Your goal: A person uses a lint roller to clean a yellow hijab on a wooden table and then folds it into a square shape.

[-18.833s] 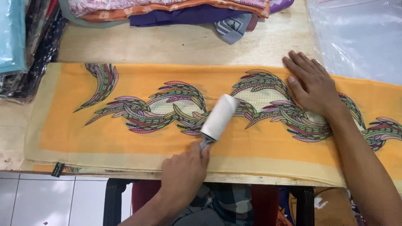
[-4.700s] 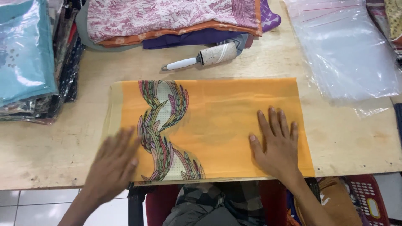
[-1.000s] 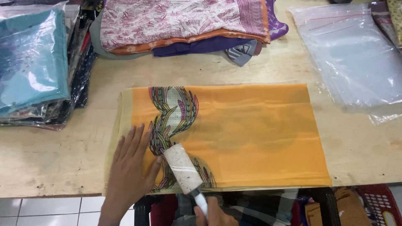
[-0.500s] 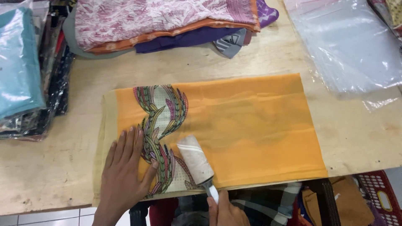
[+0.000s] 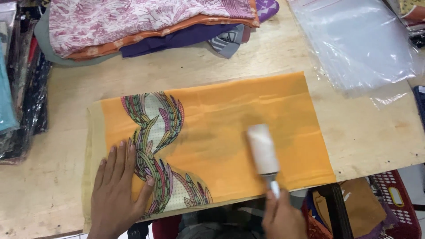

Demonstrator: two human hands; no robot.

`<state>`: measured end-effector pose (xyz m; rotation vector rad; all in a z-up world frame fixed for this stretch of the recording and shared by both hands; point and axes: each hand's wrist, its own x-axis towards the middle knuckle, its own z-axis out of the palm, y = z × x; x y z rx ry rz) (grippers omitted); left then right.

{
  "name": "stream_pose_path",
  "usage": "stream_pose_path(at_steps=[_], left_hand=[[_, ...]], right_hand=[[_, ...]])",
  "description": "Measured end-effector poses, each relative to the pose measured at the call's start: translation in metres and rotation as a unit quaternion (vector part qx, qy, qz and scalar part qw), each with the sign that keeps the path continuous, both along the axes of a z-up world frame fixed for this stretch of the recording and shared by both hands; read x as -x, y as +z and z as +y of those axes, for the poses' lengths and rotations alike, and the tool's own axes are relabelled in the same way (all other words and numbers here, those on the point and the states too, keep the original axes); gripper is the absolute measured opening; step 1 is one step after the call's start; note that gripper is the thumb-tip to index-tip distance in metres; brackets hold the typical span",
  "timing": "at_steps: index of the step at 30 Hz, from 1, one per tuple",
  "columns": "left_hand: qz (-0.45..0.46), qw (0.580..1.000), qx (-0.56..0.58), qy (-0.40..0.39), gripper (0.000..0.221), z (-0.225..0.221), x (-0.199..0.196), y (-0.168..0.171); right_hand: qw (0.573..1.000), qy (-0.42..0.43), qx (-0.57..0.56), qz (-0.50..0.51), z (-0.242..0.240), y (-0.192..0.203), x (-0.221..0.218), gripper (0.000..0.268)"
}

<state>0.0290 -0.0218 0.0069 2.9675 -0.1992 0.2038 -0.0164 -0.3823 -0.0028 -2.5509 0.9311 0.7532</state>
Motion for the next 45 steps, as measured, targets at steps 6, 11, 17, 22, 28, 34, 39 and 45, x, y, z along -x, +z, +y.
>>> stream_pose_path(at_steps=[6,11,17,22,28,34,39,45], left_hand=[[0.004,1.000,0.001,-0.007,0.086,0.000,-0.001,0.003],[0.002,1.000,0.011,-0.015,0.085,0.000,-0.001,0.004],[0.001,0.999,0.039,-0.003,0.083,-0.006,-0.002,0.011],[0.035,0.998,0.051,0.015,0.083,-0.007,-0.003,0.013],[-0.017,0.996,0.087,0.018,0.081,-0.013,0.001,0.015],[-0.070,0.995,0.072,-0.020,0.082,-0.009,0.006,0.005],[-0.032,0.999,-0.031,0.000,0.081,-0.008,0.001,0.005],[-0.089,0.995,-0.039,-0.007,0.085,-0.003,-0.001,0.007]], right_hand=[[0.979,-0.011,0.146,-0.141,-0.098,-0.043,0.013,0.051],[0.970,-0.090,0.127,-0.189,-0.094,-0.007,-0.001,0.048],[0.946,-0.041,-0.025,-0.321,-0.071,0.034,-0.035,0.037],[0.843,-0.002,-0.348,-0.411,-0.048,0.083,-0.076,0.036],[0.770,0.056,-0.482,-0.415,-0.035,0.111,-0.100,0.039],[0.784,0.057,-0.475,-0.394,-0.016,0.090,-0.082,0.037],[0.822,0.025,-0.455,-0.343,0.026,0.047,-0.029,0.021],[0.968,-0.043,-0.230,-0.096,0.091,-0.040,0.031,0.019]])
